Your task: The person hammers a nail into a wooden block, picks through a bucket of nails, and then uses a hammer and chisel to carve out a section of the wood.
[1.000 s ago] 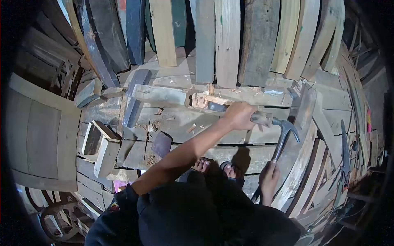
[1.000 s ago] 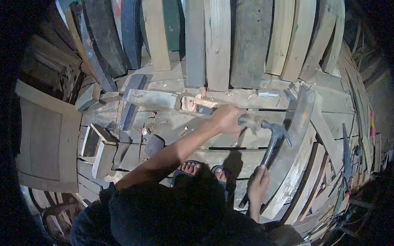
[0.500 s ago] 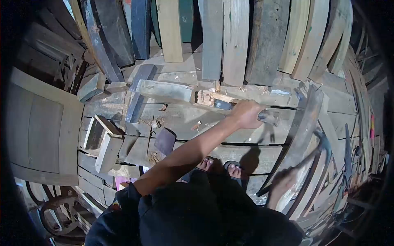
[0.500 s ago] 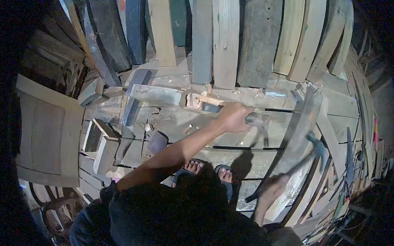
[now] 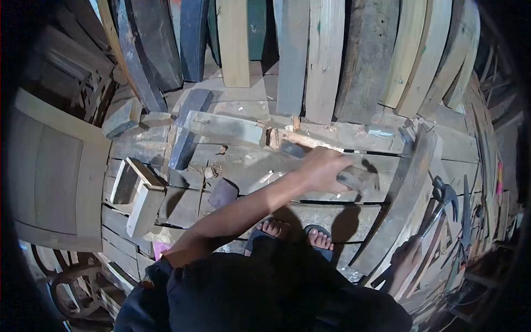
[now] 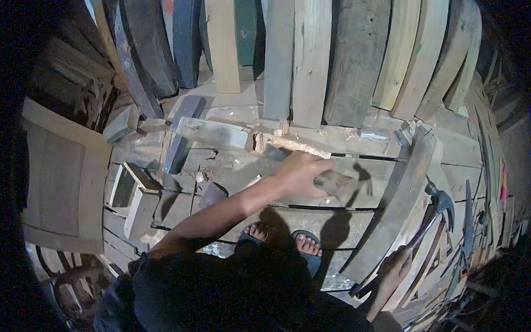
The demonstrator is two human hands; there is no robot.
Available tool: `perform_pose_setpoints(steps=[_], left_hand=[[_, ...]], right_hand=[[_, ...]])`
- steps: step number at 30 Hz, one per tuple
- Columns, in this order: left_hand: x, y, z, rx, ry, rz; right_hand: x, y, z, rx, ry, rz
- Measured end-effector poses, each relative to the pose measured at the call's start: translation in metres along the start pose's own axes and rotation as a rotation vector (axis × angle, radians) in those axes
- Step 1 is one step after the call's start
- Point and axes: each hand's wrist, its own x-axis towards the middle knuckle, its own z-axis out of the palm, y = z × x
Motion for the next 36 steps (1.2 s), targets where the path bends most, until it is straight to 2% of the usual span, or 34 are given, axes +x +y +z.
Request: perform_pose_setpoints(steps=[1,4,7,8,9,11,12,15,16,17,21,22,23,25,28,29,31,32,34,35,36], left_hand=[[0.009,0.011,0.004,-0.072,0.034,0.044],[0.032,0.036,0.007,-0.087,-0.021,0.019],[0.041,0.022,0.014,-0.198,0.079,0.022],[0.042,0.010,0.010,-0.167,0.072,-0.065],[0.045,0.006,0.013,-0.131,0.073,-0.097],[0.051,0.001,0.020,-0.055,0.077,-0.157],[0.051,0.003,0.021,-0.065,0.187,-0.081],[0.049,0.009,0.017,-0.015,0.184,-0.057],[0.047,0.012,0.017,-0.055,0.089,-0.111],[0.046,0.012,0.019,-0.037,0.064,-0.120],[0.046,0.009,0.026,-0.022,0.005,-0.152],[0.048,0.008,0.026,-0.011,0.009,-0.146],[0.049,0.008,0.025,0.001,0.013,-0.142],[0.048,0.008,0.023,0.036,0.013,-0.144],[0.050,0.006,0.023,-0.018,-0.016,-0.172],[0.048,0.008,0.025,-0.023,0.031,-0.145],[0.048,0.007,0.021,-0.019,0.145,-0.093],[0.048,0.006,0.019,-0.002,0.110,-0.122],[0.047,0.005,0.019,-0.017,0.111,-0.115],[0.046,0.003,0.022,-0.022,0.083,-0.116],[0.046,0.002,0.023,-0.011,0.076,-0.118]], right_hand=[[0.001,-0.005,0.004,0.012,0.029,-0.011],[0.001,-0.011,0.006,-0.027,-0.061,-0.007],[-0.006,-0.008,0.004,-0.074,-0.055,0.069],[-0.002,0.003,-0.003,-0.064,-0.055,0.080],[-0.005,0.000,-0.009,-0.062,-0.193,0.067],[-0.006,0.006,-0.010,-0.068,-0.154,0.058],[-0.005,0.004,-0.011,-0.019,-0.194,0.055],[0.001,-0.010,-0.030,-0.077,-0.248,0.040],[-0.004,-0.023,-0.035,-0.138,-0.128,0.047],[-0.002,-0.021,-0.029,-0.019,0.105,0.015],[0.040,0.002,-0.073,-0.017,0.104,-0.205],[0.052,0.023,-0.077,-0.180,0.183,-0.277],[0.050,0.034,-0.065,-0.135,0.236,-0.281],[0.020,0.039,-0.014,0.001,0.181,-0.197],[-0.019,0.043,0.033,-0.334,-0.224,-0.289],[-0.025,0.036,0.041,-0.316,-0.280,-0.240],[-0.035,0.001,0.044,-0.230,-0.113,0.105],[-0.028,-0.003,0.028,-0.230,-0.143,0.111],[-0.005,-0.004,0.010,-0.118,-0.114,-0.139],[-0.001,-0.020,-0.005,-0.027,-0.136,-0.141],[0.004,-0.030,-0.004,-0.008,-0.011,-0.229]])
